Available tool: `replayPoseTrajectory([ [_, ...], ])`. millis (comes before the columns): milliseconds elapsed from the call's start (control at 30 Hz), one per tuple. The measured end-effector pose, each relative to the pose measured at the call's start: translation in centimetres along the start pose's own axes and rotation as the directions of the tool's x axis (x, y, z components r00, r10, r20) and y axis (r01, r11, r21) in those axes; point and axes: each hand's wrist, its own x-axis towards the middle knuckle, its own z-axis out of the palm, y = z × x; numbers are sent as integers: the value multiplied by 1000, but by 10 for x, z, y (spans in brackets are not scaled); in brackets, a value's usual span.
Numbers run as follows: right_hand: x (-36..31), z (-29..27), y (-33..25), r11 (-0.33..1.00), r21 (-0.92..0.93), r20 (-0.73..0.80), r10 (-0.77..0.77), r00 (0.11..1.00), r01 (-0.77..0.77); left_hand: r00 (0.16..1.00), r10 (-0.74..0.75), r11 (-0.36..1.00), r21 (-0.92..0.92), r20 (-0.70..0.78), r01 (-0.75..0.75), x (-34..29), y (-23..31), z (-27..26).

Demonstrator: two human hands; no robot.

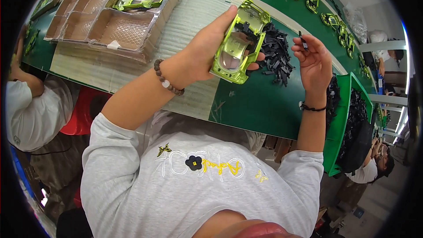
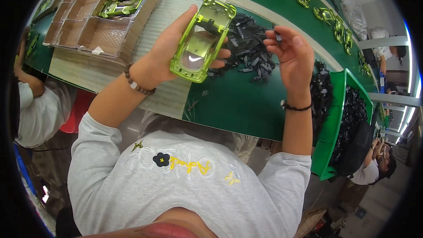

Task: The person assembles green plastic toy car bodies by inserting internal components into them by hand.

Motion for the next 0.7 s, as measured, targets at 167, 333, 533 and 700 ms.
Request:
replayPoseTrajectory([
  [167,13,61,-10,820,-553,1,-178,984,149,1000,4,987,158,3,-5,-2,-3,-3],
  [333,26,91,-13,167,-888,308,-477,823,428,999,24,982,189,28,-29,-3,-7,-2],
  [533,27,94,-8,-156,-869,479,-505,718,469,994,65,974,213,83,-81,-3,-8,0],
  [700,23,97,5,105,-900,303,-545,782,422,997,16,991,132,79,-26,-6,-8,0],
])
